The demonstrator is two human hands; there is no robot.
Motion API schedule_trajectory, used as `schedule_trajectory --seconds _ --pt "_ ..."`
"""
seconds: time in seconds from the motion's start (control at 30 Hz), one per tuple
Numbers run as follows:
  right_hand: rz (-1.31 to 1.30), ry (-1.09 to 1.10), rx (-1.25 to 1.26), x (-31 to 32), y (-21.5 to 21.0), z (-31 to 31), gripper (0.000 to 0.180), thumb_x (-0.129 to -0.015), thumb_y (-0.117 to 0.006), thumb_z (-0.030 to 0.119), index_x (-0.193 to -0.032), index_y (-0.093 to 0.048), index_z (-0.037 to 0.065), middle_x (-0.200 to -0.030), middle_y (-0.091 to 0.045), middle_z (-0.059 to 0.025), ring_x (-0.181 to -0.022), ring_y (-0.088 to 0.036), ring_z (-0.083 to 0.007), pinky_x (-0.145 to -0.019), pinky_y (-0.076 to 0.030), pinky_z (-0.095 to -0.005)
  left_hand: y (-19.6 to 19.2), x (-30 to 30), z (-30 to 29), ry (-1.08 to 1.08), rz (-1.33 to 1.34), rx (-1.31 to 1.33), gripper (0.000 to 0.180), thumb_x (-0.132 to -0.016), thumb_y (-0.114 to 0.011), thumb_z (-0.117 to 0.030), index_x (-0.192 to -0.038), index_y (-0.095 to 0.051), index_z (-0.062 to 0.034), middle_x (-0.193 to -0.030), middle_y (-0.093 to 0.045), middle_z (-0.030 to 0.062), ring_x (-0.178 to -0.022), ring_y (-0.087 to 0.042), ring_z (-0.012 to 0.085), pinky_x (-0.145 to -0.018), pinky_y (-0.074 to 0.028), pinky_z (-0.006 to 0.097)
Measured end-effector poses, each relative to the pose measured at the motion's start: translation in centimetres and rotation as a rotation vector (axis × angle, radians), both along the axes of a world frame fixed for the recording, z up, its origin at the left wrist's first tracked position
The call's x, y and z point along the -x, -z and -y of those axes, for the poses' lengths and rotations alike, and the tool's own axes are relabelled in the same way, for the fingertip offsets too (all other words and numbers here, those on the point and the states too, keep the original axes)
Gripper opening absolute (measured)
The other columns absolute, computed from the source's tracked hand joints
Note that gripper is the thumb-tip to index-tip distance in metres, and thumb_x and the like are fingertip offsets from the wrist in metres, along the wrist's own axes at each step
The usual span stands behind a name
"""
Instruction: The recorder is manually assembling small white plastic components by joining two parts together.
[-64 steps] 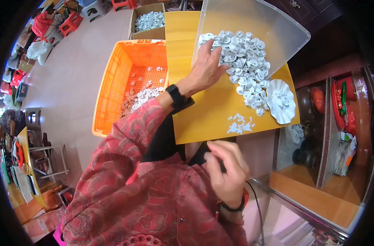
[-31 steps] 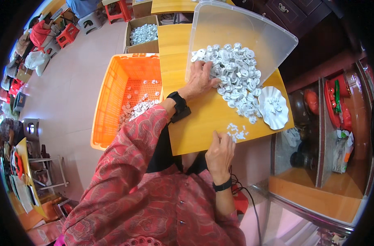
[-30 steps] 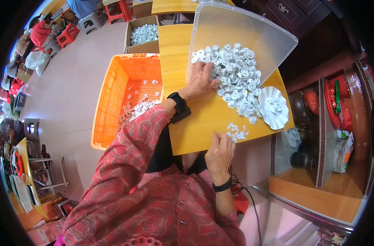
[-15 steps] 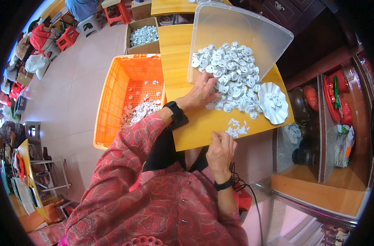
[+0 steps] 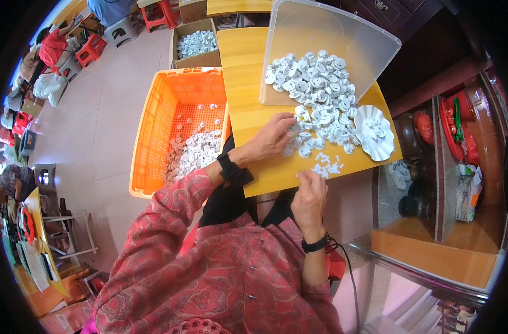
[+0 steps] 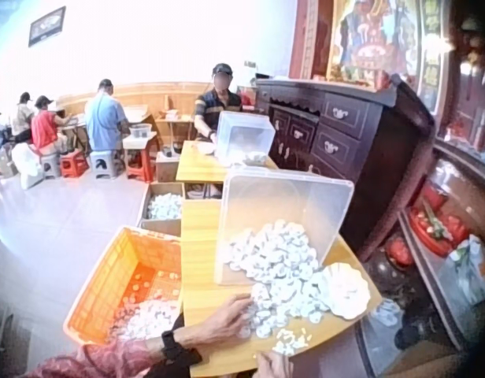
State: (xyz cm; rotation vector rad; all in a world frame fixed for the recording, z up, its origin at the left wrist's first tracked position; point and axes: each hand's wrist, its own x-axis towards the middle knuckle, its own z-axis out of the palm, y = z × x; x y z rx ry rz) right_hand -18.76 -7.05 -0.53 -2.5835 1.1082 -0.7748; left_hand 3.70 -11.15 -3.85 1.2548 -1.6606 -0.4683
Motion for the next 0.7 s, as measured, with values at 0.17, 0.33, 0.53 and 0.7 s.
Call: schedule_trajectory --seconds 0.17,0.33,0.53,0.7 --pt "-0.018 -0.065 -0.008 0.6 0.1 0.1 0.028 -0.083 -0.06 -0.005 -0.11 -0.066 -0.004 -0.112 -0.06 -0.0131 -0.103 -0.058 -0.0321 -0.088 -0.045 -0.0429 -0.5 -0.2 -1.9 -0.029 -0.026 -0.083 0.038 -0.099 -0.055 -0.012 -0.134 -0.05 0.0008 -0.139 -0.047 0.0207 -0.126 -0.051 0.0359 -0.105 -0.045 0.04" --pt "0.036 -0.1 -0.003 0.7 0.4 0.3 0.023 -0.082 -0.063 -0.005 -0.104 -0.067 -0.006 -0.108 -0.063 -0.0147 -0.1 -0.06 -0.0328 -0.087 -0.049 -0.0423 -0.9 0.7 -4.2 -0.167 -0.03 -0.01 0.04 -0.09 -0.058 0.0 -0.129 -0.052 0.0017 -0.131 -0.051 0.0229 -0.119 -0.053 0.0407 -0.101 -0.046 0.041" --pt "0.089 -0.088 0.035 0.9 0.8 0.1 0.013 -0.081 -0.066 -0.006 -0.094 -0.066 -0.006 -0.103 -0.066 -0.0159 -0.097 -0.062 -0.034 -0.085 -0.051 -0.0436 -2.4 2.5 -5.1 -0.151 0.134 0.109 0.034 -0.083 -0.07 -0.003 -0.116 -0.064 -0.0033 -0.106 -0.059 0.0162 -0.1 -0.06 0.0348 -0.084 -0.051 0.041" --pt "0.066 -0.03 0.052 0.5 1.0 -0.6 0.01 -0.085 -0.062 -0.005 -0.093 -0.06 -0.002 -0.106 -0.062 -0.0168 -0.095 -0.06 -0.0377 -0.083 -0.051 -0.044 -1.5 2.7 -4.9 -0.028 0.236 -0.062 0.018 -0.085 -0.068 -0.009 -0.102 -0.066 -0.003 -0.1 -0.059 0.0169 -0.092 -0.061 0.0355 -0.079 -0.052 0.041"
